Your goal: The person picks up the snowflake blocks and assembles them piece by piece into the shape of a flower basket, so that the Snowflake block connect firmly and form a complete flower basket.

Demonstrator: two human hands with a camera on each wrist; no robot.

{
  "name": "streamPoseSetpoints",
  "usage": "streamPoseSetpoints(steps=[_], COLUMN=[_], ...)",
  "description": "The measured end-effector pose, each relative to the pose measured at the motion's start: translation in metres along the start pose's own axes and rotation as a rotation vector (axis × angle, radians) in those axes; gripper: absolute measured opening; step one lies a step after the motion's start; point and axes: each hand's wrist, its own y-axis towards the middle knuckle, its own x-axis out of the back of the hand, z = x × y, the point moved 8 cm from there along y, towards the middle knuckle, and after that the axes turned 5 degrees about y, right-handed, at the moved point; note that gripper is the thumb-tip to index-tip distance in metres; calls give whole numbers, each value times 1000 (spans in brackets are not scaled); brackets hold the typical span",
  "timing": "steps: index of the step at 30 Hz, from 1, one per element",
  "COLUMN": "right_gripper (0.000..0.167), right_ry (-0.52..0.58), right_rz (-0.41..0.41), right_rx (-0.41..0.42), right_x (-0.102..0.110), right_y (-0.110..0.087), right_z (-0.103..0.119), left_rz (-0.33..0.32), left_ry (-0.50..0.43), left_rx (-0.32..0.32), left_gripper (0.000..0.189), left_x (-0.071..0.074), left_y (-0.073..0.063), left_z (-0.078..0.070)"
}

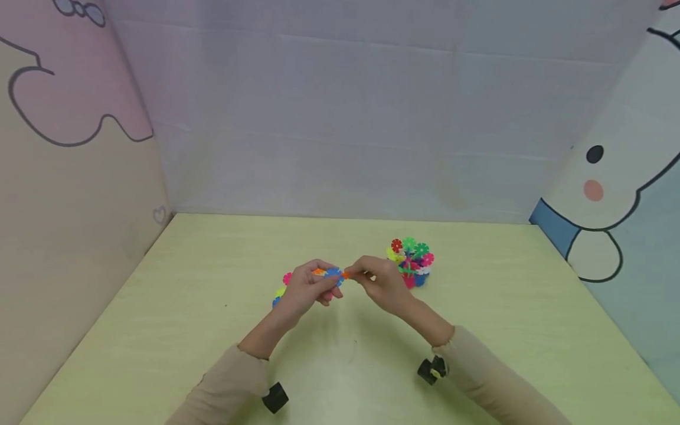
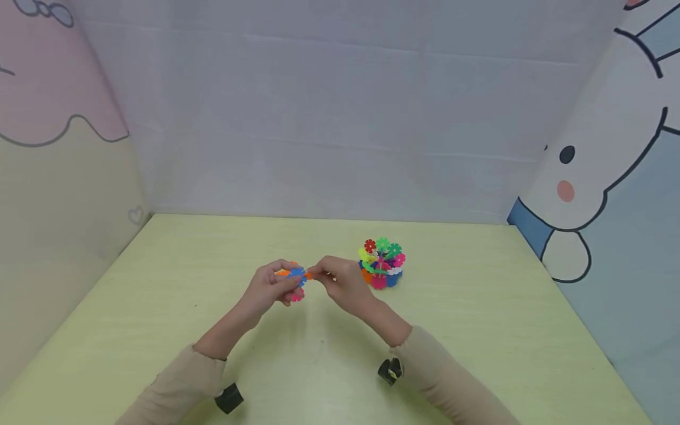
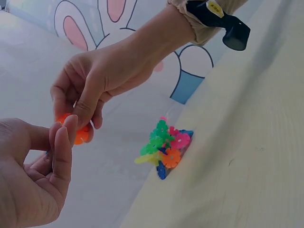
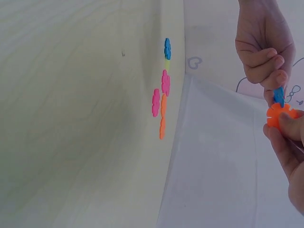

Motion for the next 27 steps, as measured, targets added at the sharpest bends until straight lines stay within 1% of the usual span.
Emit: streamPoseSetpoints(steps=[1,4,5,7,8,10,11,13,14,16,18,20,22,24,27], right_gripper=[15,14,14,12,12,15,19,30,35,41,42,41,39,38,29], right_ry=[-4,-9,-10,-4,-6,13,28,77,110,161,169,149,101,56,-6], right_rz=[14,60,73,108,127,173,193,231,251,308,389,475,536,573,608], right_rx=[17,70,77,46,13,-95,-170,-325,-407,-537,-617,-658,-666,-676,-682], right_x=[-1,-2,-3,-4,-6,-11,-14,-24,-30,-44,-60,-74,-83,-90,-95], right_y=[-1,0,1,3,4,5,5,2,0,-6,-10,-14,-14,-15,-14], right_z=[-3,-1,-1,-5,-10,-22,-31,-50,-61,-79,-91,-100,-105,-109,-113], left_rz=[-5,-14,-14,-10,-8,-31,-55,-135,-175,-252,-296,-306,-307,-299,-281], left_ry=[2,19,34,86,116,190,217,255,259,235,197,153,116,89,68], left_rx=[5,5,-2,-23,-29,-39,-36,-15,4,48,81,109,121,131,135], left_gripper=[26,26,27,26,25,23,21,19,19,19,21,21,21,21,22], left_x=[-1,-2,-2,0,1,9,15,30,39,54,64,69,71,71,67], left_y=[-1,-4,-4,-3,-1,5,9,16,19,23,26,26,26,26,26], left_z=[0,-2,-3,-5,-5,-3,-1,4,7,13,18,22,24,27,29])
